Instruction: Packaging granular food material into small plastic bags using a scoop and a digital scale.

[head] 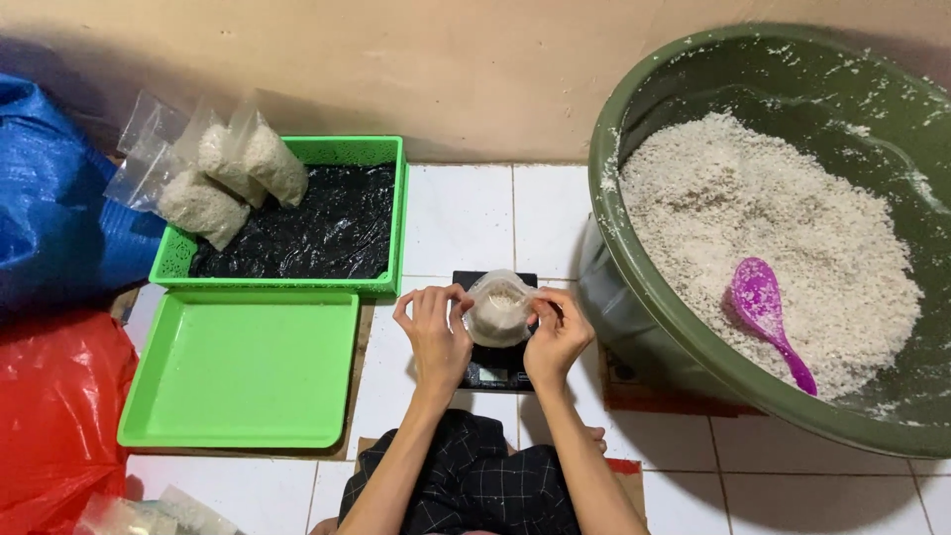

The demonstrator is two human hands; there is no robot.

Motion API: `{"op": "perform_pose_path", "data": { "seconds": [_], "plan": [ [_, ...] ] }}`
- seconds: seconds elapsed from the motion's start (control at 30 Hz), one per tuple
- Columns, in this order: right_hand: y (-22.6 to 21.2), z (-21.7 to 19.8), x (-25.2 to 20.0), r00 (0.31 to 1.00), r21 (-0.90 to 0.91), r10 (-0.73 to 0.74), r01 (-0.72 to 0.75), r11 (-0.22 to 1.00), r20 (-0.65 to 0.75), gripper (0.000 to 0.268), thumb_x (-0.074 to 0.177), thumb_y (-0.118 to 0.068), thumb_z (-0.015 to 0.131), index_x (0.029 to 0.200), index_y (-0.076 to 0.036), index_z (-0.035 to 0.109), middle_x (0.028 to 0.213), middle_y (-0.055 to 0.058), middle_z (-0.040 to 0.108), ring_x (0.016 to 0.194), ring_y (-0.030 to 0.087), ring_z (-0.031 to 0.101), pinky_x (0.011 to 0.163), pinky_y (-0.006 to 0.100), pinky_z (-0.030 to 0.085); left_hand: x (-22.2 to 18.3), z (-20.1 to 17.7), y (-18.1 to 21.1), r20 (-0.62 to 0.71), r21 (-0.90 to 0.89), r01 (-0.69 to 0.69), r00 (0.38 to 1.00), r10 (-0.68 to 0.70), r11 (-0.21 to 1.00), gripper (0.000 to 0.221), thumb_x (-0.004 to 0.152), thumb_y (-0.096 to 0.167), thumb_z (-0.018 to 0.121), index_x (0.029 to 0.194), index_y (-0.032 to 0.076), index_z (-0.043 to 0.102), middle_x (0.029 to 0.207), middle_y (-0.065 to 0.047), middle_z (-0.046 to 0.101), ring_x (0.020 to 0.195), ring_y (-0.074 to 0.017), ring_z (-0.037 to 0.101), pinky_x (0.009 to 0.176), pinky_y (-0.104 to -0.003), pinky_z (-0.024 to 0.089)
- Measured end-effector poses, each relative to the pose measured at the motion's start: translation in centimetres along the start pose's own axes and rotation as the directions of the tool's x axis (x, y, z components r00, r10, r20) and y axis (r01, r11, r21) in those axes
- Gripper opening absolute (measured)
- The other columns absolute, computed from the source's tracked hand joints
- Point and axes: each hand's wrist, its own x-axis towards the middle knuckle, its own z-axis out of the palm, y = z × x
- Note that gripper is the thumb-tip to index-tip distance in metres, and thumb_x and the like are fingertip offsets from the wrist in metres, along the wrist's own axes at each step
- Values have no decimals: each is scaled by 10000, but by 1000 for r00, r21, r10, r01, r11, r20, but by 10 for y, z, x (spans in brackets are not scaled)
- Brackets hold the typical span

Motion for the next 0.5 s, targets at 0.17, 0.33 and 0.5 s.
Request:
{"op": "perform_pose_path", "data": {
  "seconds": [0.17,0.33,0.5],
  "plan": [
    [12,-10,0,996,-21,54,-53,998,76,126,864,101,626,783,18,675,625,114,596,406,179,533,440,298,455,2,-4,-7,138,-43,32,990,-26,999,155,878,28,647,839,176,625,848,51,616,894,-158,600,1018,-447,265],
    [12,-19,0,973,38,113,-122,992,200,17,877,29,660,876,28,677,717,113,583,490,185,531,508,312,499,0,-10,-12,261,-134,90,964,-53,987,49,957,148,604,1003,146,617,980,13,628,997,-178,594,1029,-474,251],
    [3,-17,4,957,-87,98,-77,993,272,111,813,4,727,919,-16,700,761,91,621,585,195,548,601,313,522,-9,6,-18,211,-147,79,976,-47,986,194,882,4,637,996,160,629,938,41,632,1002,-163,590,1031,-456,229]
  ]
}}
